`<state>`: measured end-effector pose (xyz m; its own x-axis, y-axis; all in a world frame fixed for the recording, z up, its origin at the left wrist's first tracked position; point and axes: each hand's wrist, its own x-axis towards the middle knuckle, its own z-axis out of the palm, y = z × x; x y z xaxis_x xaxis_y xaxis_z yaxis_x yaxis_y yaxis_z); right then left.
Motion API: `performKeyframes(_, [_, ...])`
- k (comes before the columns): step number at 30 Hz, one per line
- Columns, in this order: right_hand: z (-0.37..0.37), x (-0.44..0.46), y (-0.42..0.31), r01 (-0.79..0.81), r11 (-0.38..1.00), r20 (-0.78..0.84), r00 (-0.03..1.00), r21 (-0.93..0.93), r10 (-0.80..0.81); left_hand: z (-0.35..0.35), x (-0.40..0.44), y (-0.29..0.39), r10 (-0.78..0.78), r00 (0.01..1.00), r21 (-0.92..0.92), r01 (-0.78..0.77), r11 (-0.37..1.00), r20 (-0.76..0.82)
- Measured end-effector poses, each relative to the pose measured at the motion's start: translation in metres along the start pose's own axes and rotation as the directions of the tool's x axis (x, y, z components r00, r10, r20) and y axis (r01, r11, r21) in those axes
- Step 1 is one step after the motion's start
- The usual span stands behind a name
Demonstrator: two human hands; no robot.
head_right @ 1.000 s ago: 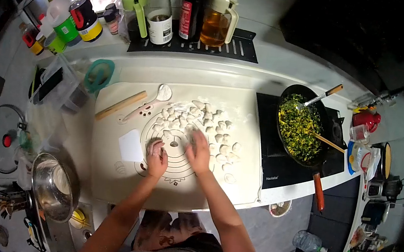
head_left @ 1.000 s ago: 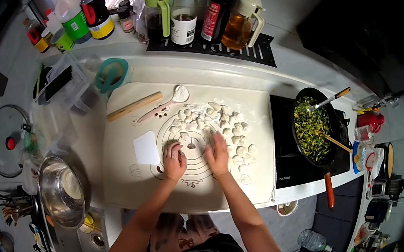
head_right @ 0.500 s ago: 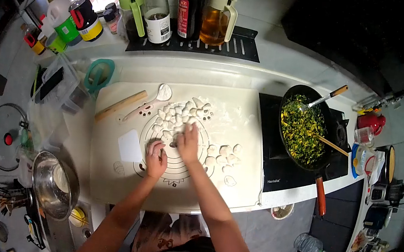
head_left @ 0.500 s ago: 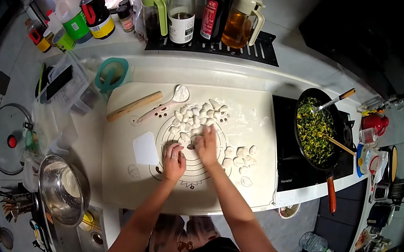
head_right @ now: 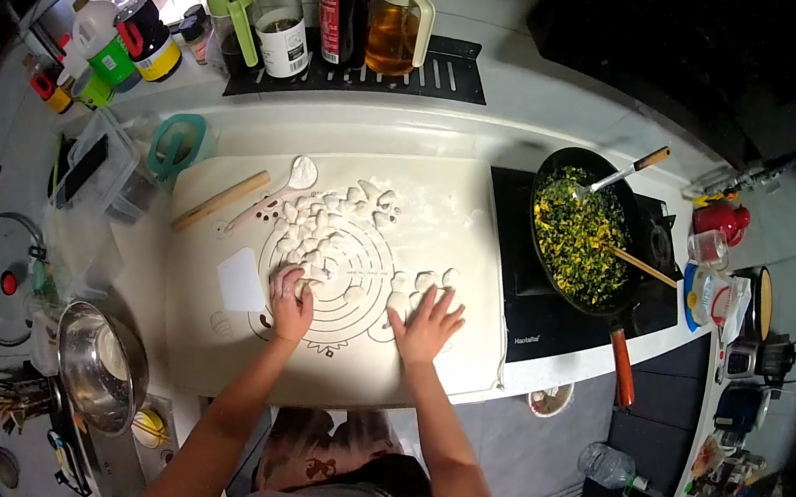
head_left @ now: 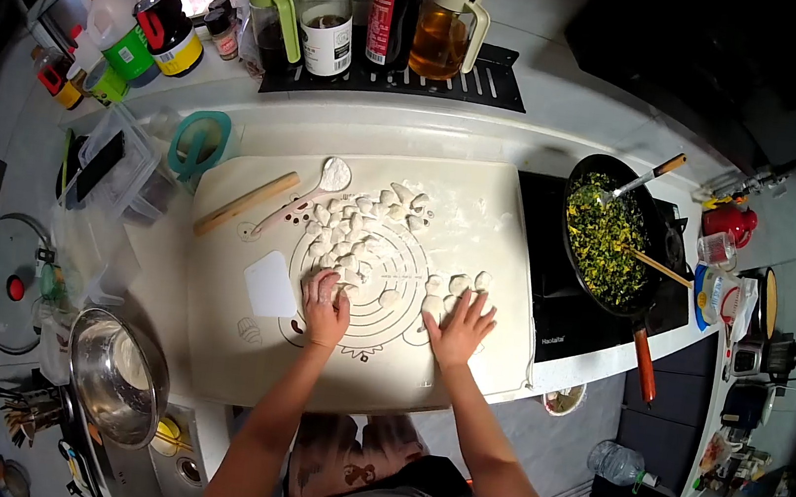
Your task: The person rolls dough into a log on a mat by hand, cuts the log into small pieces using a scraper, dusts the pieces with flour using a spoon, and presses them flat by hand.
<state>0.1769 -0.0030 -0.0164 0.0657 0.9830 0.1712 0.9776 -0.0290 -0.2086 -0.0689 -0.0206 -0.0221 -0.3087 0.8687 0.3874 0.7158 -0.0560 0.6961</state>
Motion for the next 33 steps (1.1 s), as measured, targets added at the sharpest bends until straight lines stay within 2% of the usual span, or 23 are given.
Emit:
performKeyframes(3, [0.014,0.05,-0.014,0.108,0.994,-0.101,0.989,0.033,-0.104,0.001,0.001,0.0,0.009,1.0,0.02,-0.009,1.0,0.002])
performKeyframes(6, [0.031,0.101,-0.026,0.158,0.985,-0.029,0.987,0.072,-0.156,0.001,0.002,0.0,0.02,1.0,0.045,-0.021,0.999,0.007])
performKeyframes(9, [0.03,0.133,-0.04,0.116,0.993,0.07,0.991,0.005,-0.116,0.002,0.001,-0.002,0.022,1.0,0.045,-0.022,0.999,0.005])
performKeyframes(12, [0.024,0.115,-0.052,0.217,0.97,-0.1,0.973,0.11,-0.206,0.002,0.001,-0.003,0.012,1.0,0.044,-0.013,0.999,0.015])
performKeyframes(13, [0.022,0.095,-0.057,0.348,0.908,-0.142,0.936,0.235,-0.322,0.002,0.001,-0.003,0.01,1.0,0.047,-0.011,0.999,0.015])
performKeyframes(14, [0.014,0.073,-0.066,0.426,0.855,-0.052,0.901,0.297,-0.431,0.002,0.001,-0.002,0.006,1.0,0.05,-0.007,0.999,0.016])
performKeyframes(15, [-0.02,0.057,-0.083,0.433,0.798,0.18,0.822,0.419,-0.541,0.001,-0.001,-0.002,0.009,1.0,0.052,-0.009,0.999,0.011])
performKeyframes(16, [-0.008,0.038,-0.077,0.699,0.623,0.059,0.648,0.35,-0.76,0.002,-0.001,-0.002,0.013,1.0,0.053,-0.014,0.998,0.005])
performKeyframes(18, [0.008,0.021,-0.061,0.784,0.54,0.113,0.534,0.305,-0.838,0.003,0.0,-0.003,0.025,1.0,0.058,-0.025,0.998,0.002])
performKeyframes(21, [0.018,0.053,-0.04,0.748,0.662,0.141,0.65,0.051,-0.746,0.001,-0.003,-0.002,0.033,0.999,0.067,-0.033,0.997,0.0])
performKeyframes(23, [0.015,0.083,-0.018,0.63,0.771,0.12,0.762,0.091,-0.636,0.004,0.0,-0.004,0.038,0.999,0.067,-0.037,0.997,-0.018])
performKeyframes(26, [0.008,0.103,0.005,0.636,0.772,-0.062,0.771,0.012,-0.634,0.005,0.0,-0.005,0.052,0.998,0.05,-0.051,0.997,-0.029])
performKeyframes(29, [-0.011,0.103,-0.036,0.591,0.768,-0.178,0.806,0.247,-0.564,0.002,0.002,0.0,0.02,1.0,0.03,-0.019,0.999,-0.011])
performKeyframes(30, [-0.002,0.103,-0.053,0.595,0.677,-0.224,0.799,0.433,-0.558,0.002,0.001,0.001,0.005,1.0,0.018,-0.005,1.0,-0.005])
performKeyframes(32, [0.004,0.102,-0.091,0.601,0.576,-0.192,0.766,0.555,-0.614,0.001,0.002,0.001,0.01,1.0,0.004,-0.01,1.0,-0.01])
performKeyframes(33, [0.012,0.104,-0.103,0.589,0.582,-0.142,0.761,0.561,-0.633,0.001,0.003,0.001,0.012,1.0,-0.003,-0.012,1.0,-0.013])
